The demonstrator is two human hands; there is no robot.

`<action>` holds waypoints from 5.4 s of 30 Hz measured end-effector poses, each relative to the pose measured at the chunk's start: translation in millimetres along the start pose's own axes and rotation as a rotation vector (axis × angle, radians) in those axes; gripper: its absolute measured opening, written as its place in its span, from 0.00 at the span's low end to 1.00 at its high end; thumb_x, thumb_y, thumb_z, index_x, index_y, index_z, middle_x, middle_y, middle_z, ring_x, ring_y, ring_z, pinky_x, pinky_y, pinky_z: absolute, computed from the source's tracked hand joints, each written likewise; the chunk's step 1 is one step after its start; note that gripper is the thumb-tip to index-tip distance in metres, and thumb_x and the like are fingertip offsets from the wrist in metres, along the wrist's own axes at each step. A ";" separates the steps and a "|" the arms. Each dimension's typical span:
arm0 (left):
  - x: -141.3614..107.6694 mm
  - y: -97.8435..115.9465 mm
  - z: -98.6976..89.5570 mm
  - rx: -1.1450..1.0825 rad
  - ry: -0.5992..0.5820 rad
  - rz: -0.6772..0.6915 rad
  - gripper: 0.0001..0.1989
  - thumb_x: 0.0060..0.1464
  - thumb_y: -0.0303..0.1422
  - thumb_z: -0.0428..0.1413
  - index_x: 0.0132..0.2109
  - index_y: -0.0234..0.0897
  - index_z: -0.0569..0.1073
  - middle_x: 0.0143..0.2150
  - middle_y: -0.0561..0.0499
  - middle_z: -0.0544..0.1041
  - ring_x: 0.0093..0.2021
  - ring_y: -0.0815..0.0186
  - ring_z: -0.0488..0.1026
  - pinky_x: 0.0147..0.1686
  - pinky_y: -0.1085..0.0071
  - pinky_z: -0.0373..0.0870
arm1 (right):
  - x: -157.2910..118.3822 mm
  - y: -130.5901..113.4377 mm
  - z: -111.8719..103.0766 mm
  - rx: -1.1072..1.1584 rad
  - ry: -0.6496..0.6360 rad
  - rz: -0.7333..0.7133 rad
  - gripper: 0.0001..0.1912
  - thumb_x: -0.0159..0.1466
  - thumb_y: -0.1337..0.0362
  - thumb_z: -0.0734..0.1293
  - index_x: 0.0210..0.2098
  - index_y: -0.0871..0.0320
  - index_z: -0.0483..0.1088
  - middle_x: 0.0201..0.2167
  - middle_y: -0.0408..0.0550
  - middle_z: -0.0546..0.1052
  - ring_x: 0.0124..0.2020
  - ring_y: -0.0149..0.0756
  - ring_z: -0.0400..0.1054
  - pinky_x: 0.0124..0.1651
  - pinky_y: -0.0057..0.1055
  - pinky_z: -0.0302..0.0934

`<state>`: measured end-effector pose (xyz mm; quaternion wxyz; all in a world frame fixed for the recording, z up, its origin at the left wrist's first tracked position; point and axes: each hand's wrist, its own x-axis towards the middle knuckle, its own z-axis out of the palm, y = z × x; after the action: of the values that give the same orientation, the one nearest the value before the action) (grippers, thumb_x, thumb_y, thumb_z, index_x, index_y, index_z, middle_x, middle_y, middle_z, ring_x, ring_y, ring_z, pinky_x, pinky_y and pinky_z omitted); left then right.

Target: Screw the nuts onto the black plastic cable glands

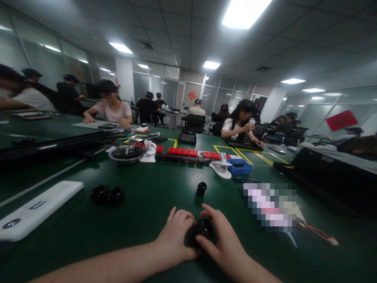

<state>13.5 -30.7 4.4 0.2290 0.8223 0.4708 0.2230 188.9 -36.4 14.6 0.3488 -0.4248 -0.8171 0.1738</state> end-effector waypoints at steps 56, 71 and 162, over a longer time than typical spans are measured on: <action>0.8 0.8 -1.0 0.090 -0.068 0.018 0.24 0.39 0.41 0.58 0.46 0.41 0.69 0.48 0.47 0.67 0.52 0.54 0.60 0.57 0.47 0.38 | -2.4 -9.2 -3.0 0.123 -0.139 -0.147 0.36 0.48 0.71 0.63 0.55 0.60 0.49 0.51 0.54 0.61 0.51 0.42 0.56 0.54 0.41 0.52; 0.3 -1.5 0.3 0.088 -0.069 0.038 0.22 0.38 0.39 0.58 0.44 0.41 0.70 0.48 0.48 0.66 0.52 0.54 0.59 0.57 0.46 0.37 | -3.3 -11.6 -0.8 0.125 -0.100 -0.131 0.36 0.48 0.70 0.63 0.55 0.61 0.48 0.51 0.55 0.60 0.52 0.44 0.55 0.54 0.43 0.51; -1.6 0.6 0.7 0.065 0.056 0.028 0.16 0.38 0.35 0.57 0.37 0.39 0.67 0.42 0.50 0.68 0.47 0.57 0.64 0.56 0.47 0.41 | 1.0 -17.1 -1.2 -0.124 -0.071 0.060 0.38 0.48 0.60 0.69 0.55 0.62 0.51 0.43 0.54 0.67 0.44 0.46 0.61 0.48 0.44 0.56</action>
<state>13.6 -32.5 4.0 0.1857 0.8293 0.4725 0.2336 179.6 -45.5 25.7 0.2871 -0.4634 -0.8251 0.1483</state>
